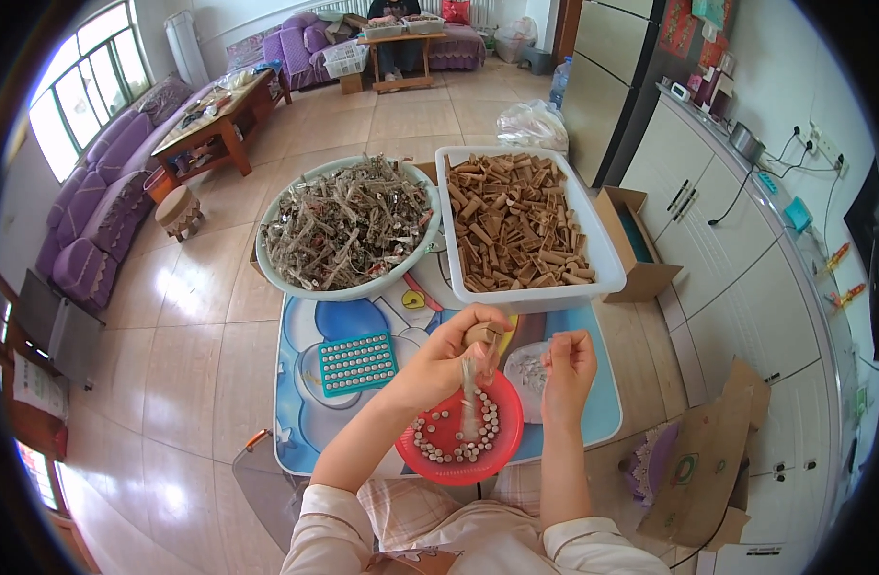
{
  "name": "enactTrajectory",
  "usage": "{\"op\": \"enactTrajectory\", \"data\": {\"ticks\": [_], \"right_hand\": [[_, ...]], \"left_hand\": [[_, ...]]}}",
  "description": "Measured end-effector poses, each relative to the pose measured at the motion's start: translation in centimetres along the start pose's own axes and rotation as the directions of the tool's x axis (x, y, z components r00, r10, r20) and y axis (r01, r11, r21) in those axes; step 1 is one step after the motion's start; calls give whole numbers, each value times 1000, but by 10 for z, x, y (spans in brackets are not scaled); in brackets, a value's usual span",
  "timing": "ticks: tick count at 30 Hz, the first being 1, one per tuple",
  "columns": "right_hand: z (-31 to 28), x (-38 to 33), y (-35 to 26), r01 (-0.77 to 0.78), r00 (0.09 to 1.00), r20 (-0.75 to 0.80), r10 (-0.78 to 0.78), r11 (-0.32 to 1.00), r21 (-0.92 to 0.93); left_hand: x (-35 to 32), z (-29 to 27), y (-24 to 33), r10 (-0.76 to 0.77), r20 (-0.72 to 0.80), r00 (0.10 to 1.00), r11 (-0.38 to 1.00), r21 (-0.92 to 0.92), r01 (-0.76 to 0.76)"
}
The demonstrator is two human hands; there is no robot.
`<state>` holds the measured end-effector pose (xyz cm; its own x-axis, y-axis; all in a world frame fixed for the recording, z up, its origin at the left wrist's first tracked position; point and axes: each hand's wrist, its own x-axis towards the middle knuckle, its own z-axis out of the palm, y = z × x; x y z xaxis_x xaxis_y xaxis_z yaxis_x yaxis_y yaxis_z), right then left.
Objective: Assembling small plastic components by inserting pins into housings.
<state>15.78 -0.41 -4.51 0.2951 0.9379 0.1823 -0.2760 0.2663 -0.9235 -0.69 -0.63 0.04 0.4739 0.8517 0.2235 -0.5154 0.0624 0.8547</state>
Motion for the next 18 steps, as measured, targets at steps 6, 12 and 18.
{"op": "enactTrajectory", "data": {"ticks": [6,12,18], "right_hand": [[17,-10,-10,39,998,50,-46,991,131],[48,-26,-24,77,989,100,-108,959,272],[71,-41,-53,128,979,104,-176,925,358]], "left_hand": [[-3,7,10,481,147,864,404,838,-367],[-9,11,10,464,363,808,230,831,-506],[-11,18,9,503,485,716,191,745,-639]]}}
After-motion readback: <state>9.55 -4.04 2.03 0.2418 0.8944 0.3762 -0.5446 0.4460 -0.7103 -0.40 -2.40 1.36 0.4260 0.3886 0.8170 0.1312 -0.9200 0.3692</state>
